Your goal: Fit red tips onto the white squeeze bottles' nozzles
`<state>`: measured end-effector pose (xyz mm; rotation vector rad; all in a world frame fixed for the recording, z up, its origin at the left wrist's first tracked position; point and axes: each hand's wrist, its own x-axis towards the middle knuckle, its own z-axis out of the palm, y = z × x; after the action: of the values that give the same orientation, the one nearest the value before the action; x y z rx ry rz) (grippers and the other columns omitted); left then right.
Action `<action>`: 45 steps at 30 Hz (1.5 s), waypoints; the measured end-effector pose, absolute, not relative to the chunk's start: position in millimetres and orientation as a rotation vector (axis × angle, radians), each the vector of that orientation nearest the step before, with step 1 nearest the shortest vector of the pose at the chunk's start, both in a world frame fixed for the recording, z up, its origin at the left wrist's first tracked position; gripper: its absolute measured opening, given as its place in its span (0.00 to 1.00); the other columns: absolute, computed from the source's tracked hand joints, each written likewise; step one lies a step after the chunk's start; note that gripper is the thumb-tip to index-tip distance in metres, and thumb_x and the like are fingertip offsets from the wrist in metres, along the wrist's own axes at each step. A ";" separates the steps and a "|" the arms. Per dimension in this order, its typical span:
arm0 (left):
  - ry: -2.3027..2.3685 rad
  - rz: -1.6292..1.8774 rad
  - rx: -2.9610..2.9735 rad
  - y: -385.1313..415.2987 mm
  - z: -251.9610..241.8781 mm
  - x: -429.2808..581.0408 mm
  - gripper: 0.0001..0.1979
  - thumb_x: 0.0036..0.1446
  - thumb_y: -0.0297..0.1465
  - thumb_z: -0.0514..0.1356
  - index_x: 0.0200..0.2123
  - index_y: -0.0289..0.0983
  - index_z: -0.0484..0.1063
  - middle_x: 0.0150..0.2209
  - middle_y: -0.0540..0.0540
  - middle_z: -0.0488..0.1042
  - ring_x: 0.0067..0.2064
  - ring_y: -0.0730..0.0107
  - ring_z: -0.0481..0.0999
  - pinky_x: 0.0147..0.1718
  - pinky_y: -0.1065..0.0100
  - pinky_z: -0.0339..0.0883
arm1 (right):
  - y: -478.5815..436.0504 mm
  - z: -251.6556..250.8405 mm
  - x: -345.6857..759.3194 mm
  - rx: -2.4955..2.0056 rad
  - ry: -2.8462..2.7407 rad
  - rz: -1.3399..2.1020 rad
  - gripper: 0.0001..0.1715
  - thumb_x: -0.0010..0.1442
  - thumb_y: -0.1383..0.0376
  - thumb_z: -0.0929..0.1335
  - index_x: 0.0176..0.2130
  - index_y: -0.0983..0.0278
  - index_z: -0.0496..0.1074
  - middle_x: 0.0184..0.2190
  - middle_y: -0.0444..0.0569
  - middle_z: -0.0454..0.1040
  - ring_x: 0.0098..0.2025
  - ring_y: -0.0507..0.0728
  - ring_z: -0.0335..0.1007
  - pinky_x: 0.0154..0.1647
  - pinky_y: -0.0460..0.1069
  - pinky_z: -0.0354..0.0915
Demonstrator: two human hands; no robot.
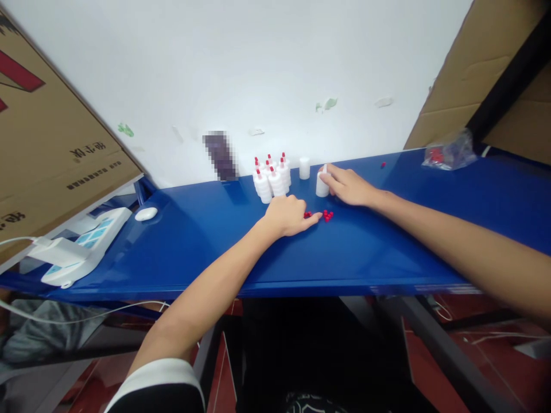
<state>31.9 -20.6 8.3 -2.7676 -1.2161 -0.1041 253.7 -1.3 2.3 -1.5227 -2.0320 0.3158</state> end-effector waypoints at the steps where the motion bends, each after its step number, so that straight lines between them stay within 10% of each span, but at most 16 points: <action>1: -1.223 -0.106 -2.754 -20.9 8.0 32.3 0.36 0.68 0.58 0.47 0.30 0.33 0.78 0.31 0.34 0.79 0.37 0.46 0.81 0.34 0.58 0.68 | -1.6 2.6 253.5 -1.520 -2.034 0.317 0.21 0.73 0.48 0.56 0.46 0.58 0.67 0.30 0.50 0.77 0.36 0.66 0.75 0.41 0.57 0.65; 45: -1.236 -0.063 -2.740 -28.9 12.2 31.0 0.26 0.69 0.46 0.48 0.44 0.36 0.80 0.38 0.37 0.82 0.43 0.48 0.83 0.37 0.59 0.69 | -2.0 2.9 253.9 -1.503 -2.028 0.325 0.22 0.73 0.48 0.56 0.45 0.58 0.68 0.29 0.50 0.76 0.35 0.66 0.75 0.41 0.57 0.65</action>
<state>31.0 -28.9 12.2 -2.7396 -1.2360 -0.0630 253.9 -2.0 2.9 -1.5032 -2.0278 0.3251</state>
